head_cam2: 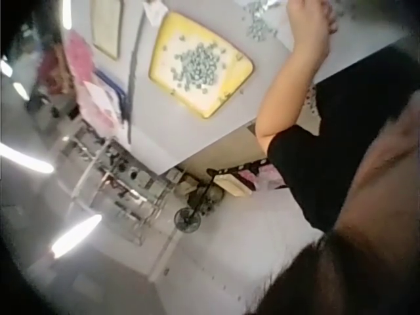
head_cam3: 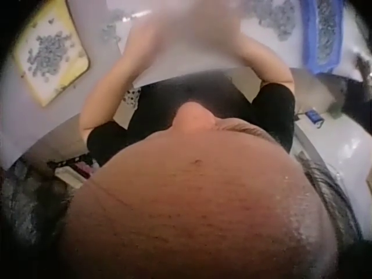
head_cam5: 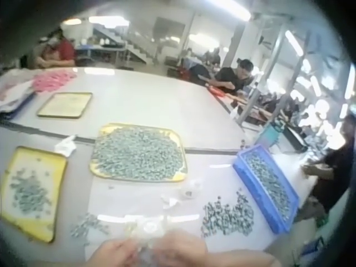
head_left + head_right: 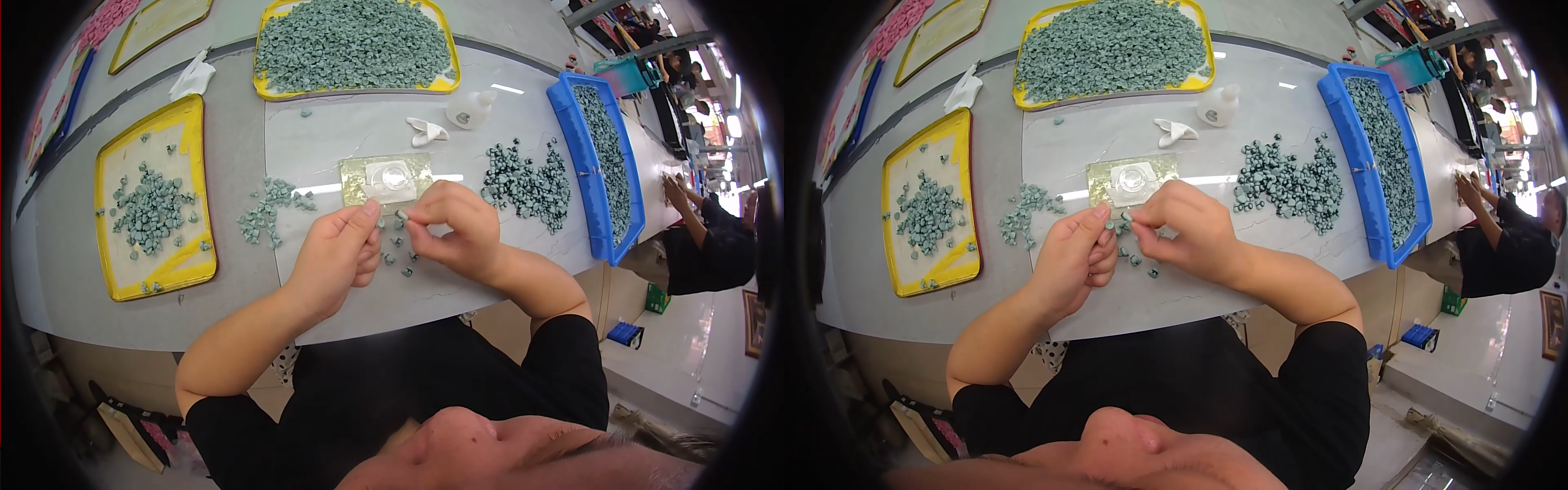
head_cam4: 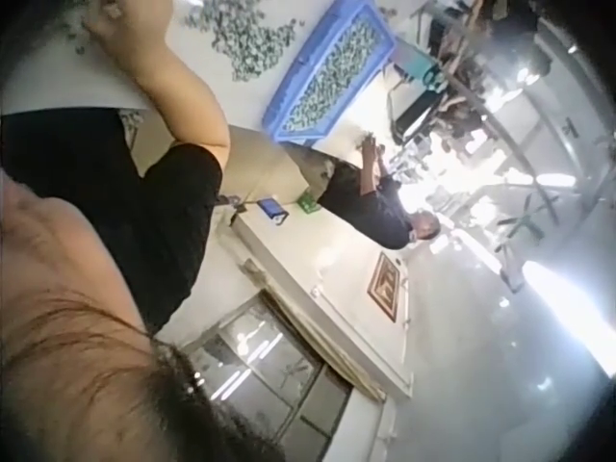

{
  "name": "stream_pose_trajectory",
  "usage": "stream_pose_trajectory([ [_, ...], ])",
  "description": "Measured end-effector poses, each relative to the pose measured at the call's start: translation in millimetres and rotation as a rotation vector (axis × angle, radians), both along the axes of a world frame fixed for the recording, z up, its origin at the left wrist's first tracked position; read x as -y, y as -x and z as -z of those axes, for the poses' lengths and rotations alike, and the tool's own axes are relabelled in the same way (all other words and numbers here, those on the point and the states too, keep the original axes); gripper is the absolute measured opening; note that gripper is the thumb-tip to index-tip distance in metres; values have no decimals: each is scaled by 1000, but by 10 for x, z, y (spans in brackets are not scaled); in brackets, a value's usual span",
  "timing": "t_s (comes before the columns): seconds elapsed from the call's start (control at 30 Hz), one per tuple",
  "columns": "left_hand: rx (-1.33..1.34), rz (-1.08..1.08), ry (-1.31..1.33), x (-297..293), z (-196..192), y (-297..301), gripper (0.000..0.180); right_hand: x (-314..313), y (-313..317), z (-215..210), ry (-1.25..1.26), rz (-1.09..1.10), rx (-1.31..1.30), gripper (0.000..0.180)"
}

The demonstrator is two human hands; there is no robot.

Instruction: Assembling small green plastic parts into a transparent plastic base at a factory workbench.

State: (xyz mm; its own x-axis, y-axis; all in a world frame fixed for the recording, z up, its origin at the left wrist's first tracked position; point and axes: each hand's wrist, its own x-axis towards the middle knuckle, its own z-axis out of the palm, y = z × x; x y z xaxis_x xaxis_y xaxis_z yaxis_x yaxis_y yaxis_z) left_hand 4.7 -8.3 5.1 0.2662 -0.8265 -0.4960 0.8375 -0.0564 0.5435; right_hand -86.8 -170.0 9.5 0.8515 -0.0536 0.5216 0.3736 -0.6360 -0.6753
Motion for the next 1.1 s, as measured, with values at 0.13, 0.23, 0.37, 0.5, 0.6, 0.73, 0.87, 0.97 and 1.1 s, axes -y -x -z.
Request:
stream_pose_trajectory([
  [0.13, -9, 15, 16, 8, -10, 24, 33, 38, -15, -23, 195, -64, 126, 23],
  [0.23, -5, 21, 22, 5, 1, 31, 33, 52, -15, -47, 305, -141, 169, 26],
  [0.37, 1, 24, 20, 7, -22, 46, 33, 53, -19, -48, 447, -143, 218, 26],
  [0.5, 27, -23, 8, -1, -51, 92, 32, 30, -34, -33, 531, -145, 302, 24],
  [0.6, 99, -74, 1, -9, -61, 149, 30, -14, -43, -29, 585, -130, 378, 23],
  [0.73, 248, -150, 34, -44, -33, 183, 25, -48, -46, -54, 516, -141, 344, 23],
  [0.87, 449, -180, 7, -69, -3, 149, 23, -98, -55, -3, 160, -132, 160, 29],
  [0.97, 423, -184, 22, -81, 0, 125, 22, -116, -67, 11, 88, -107, 133, 32],
  [1.1, 438, -167, 25, -72, -17, 126, 25, -110, -71, 18, 134, -93, 155, 28],
])
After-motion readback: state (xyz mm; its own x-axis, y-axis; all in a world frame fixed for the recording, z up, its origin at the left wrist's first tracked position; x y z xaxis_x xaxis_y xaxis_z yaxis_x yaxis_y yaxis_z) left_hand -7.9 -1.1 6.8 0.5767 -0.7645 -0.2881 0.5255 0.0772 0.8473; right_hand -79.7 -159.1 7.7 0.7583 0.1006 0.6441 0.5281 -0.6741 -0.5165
